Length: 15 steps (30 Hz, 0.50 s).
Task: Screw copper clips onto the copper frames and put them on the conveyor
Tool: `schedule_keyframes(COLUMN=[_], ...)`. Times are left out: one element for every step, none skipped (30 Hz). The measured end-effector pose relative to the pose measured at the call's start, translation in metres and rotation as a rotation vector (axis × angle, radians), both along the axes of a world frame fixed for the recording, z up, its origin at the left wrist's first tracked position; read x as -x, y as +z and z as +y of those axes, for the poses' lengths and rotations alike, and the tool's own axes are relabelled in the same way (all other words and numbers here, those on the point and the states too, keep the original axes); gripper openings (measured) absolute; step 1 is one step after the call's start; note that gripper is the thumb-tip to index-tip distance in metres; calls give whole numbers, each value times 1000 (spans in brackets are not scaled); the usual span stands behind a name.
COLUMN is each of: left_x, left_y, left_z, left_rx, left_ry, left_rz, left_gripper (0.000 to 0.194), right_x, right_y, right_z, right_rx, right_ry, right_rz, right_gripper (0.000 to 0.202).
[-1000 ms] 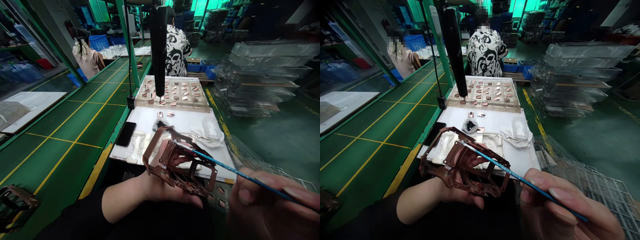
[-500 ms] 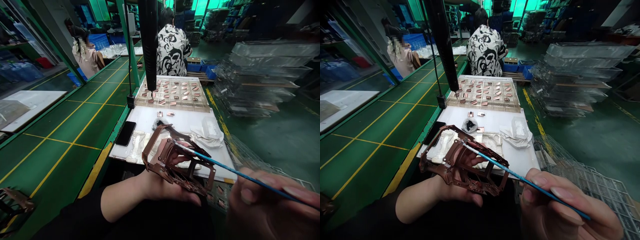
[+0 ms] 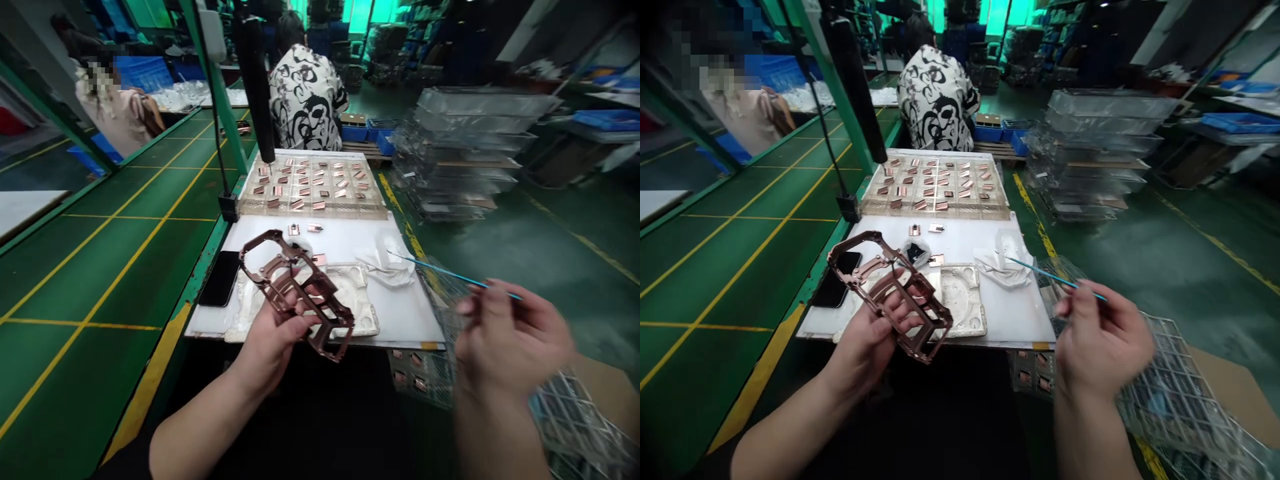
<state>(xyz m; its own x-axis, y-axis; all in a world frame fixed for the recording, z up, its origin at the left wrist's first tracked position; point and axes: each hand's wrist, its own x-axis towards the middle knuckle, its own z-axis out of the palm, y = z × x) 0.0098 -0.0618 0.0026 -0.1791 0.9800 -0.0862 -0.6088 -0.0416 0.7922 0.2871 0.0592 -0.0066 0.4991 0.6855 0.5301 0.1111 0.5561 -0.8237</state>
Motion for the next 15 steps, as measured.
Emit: schedule_keyframes(left_x=[2, 5, 8, 12, 16, 20, 24, 27, 30, 33, 35, 37, 39, 40, 42], left_y=[2, 3, 4, 4, 4, 3, 3, 2, 1, 0, -1, -2, -4, -5, -5], left_z=[0, 0, 0, 0, 0, -1, -2, -3, -4, -6, -7, -7, -7, -7, -6], left_rx=[47, 92, 138, 185, 232, 273, 310, 342, 366, 386, 396, 396, 390, 386, 391], left_ry=[24, 39, 45, 40, 21, -13, -57, -104, -147, -175, -181, -171, -153, -135, -123], left_rz=[-13, -26, -40, -58, -81, -110, -144, -180, -214, -242, -255, -254, -241, -221, -204], left_gripper=[71, 69, 70, 71, 73, 73, 73, 71, 70, 68, 67, 67, 67, 67, 68], right_x=[-1, -3, -5, -8, -12, -14, -16, -17, -16, -15, -12, -9, -6, -4, -3], right_y=[-4, -8, -13, -17, -20, -24, -28, -31, -34, -36, -39, -40, -42, -43, -44], right_z=[10, 18, 25, 31, 37, 42, 47, 52, 57, 62, 67, 71, 74, 75, 73], right_rx=[56, 125, 183, 221, 244, 261, 274, 283, 289, 291, 289, 288, 289, 294, 305], right_ry=[-13, -1, 7, 9, 5, -2, -10, -16, -15, -8, 5, 24, 48, 74, 100], right_rz=[-16, -68, -132, -204, -282, -366, -451, -529, -593, -640, -671, -692, -707, -717, -727], right_gripper=[21, 25, 29, 32, 35, 37, 39, 41, 42, 44, 45, 46, 46, 47, 48])
